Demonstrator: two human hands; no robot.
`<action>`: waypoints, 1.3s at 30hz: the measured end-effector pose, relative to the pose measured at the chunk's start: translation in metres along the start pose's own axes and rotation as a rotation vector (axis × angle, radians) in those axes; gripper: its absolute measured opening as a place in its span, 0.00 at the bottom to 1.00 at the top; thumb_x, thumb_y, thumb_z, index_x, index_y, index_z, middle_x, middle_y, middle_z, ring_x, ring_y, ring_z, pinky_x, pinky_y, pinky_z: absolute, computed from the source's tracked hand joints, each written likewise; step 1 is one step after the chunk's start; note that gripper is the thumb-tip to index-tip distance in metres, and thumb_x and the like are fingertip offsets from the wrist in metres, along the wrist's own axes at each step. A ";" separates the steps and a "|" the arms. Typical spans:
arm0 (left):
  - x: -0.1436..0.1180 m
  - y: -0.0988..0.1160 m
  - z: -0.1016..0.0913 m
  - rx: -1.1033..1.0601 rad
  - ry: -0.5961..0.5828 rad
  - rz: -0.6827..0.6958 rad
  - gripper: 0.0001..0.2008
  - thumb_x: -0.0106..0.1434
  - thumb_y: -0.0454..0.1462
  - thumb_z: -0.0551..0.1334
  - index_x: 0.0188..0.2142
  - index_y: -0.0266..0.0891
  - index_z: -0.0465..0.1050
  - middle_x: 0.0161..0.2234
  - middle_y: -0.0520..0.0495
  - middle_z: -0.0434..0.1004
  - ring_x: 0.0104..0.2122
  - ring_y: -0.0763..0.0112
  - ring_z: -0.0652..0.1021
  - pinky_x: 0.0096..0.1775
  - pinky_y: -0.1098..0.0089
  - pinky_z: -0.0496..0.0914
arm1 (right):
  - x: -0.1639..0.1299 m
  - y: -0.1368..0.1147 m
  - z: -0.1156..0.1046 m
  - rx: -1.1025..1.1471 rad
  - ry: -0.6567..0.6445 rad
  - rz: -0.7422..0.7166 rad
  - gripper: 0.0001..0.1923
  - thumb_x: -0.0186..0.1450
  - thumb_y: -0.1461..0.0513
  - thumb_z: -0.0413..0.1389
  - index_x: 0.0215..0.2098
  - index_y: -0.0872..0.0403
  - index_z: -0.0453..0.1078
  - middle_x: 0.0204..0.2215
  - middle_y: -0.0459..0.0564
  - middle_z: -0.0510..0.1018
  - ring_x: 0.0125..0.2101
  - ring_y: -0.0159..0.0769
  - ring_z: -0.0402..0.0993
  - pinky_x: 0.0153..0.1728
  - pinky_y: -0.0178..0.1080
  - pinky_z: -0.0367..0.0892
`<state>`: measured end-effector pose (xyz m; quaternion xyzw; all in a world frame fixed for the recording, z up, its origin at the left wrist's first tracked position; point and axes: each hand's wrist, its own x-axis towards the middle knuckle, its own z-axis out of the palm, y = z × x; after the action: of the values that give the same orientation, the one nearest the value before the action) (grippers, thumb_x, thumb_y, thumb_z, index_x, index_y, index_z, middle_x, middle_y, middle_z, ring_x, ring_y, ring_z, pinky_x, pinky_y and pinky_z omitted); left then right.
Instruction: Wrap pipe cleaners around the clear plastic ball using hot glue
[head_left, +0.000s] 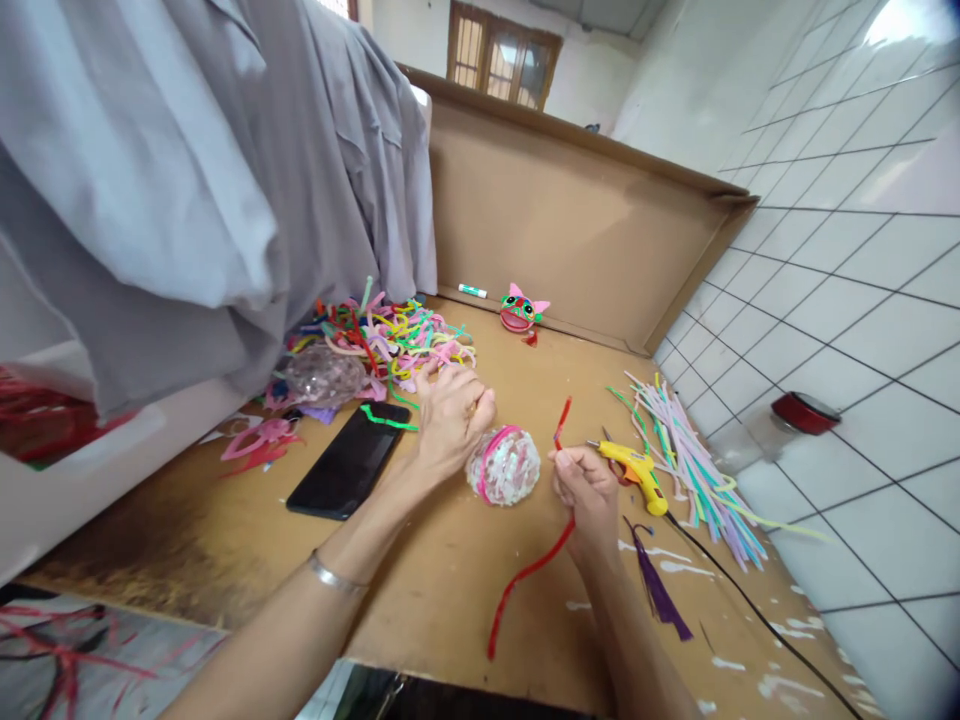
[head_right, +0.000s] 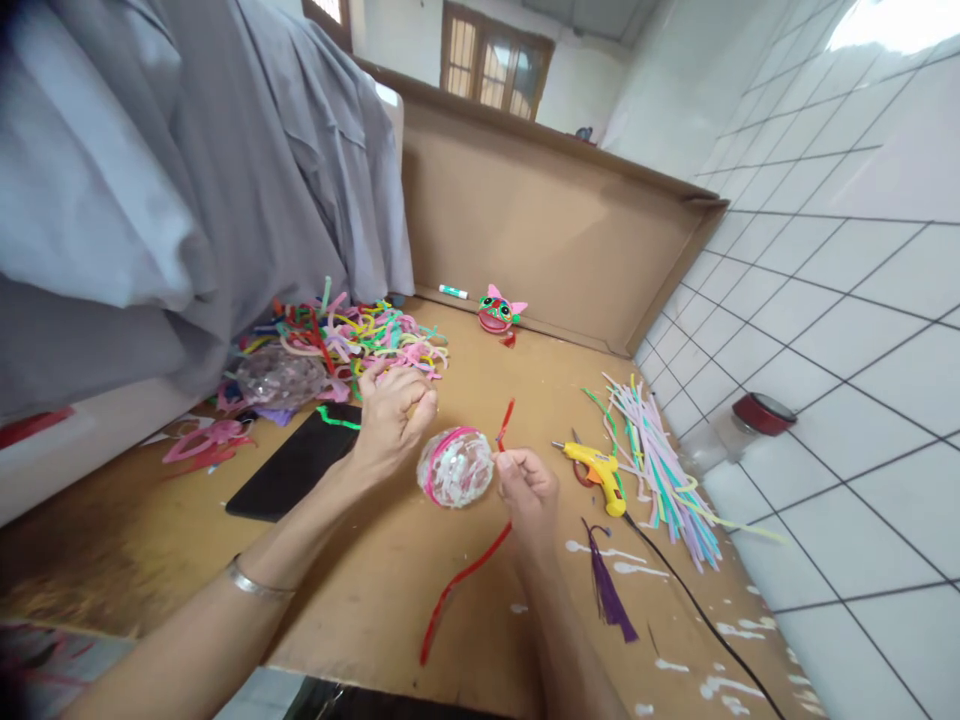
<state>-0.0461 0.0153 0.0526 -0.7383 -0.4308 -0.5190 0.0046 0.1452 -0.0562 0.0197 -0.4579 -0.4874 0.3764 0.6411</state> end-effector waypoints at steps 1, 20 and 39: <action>-0.002 0.002 0.002 -0.005 -0.002 0.002 0.15 0.68 0.37 0.53 0.24 0.41 0.69 0.29 0.51 0.77 0.37 0.65 0.75 0.57 0.52 0.55 | 0.000 -0.001 0.001 -0.009 0.010 -0.002 0.18 0.59 0.48 0.61 0.27 0.55 0.72 0.14 0.37 0.57 0.16 0.24 0.48 0.18 0.31 0.46; -0.016 0.048 0.015 0.081 -0.060 0.366 0.10 0.66 0.35 0.58 0.31 0.42 0.77 0.29 0.53 0.82 0.39 0.65 0.77 0.62 0.47 0.45 | -0.013 -0.016 0.012 -0.350 -0.010 -0.204 0.13 0.66 0.54 0.54 0.29 0.54 0.72 0.21 0.42 0.69 0.22 0.29 0.61 0.26 0.33 0.58; -0.010 0.033 -0.004 0.010 -0.092 0.167 0.11 0.69 0.38 0.56 0.31 0.41 0.74 0.30 0.51 0.79 0.38 0.65 0.76 0.60 0.51 0.51 | -0.011 -0.008 0.002 0.047 -0.047 0.130 0.18 0.61 0.48 0.60 0.31 0.55 0.71 0.14 0.35 0.54 0.17 0.24 0.45 0.19 0.32 0.43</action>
<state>-0.0289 -0.0134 0.0614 -0.7946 -0.3703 -0.4801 0.0317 0.1405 -0.0681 0.0241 -0.4644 -0.4629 0.4392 0.6142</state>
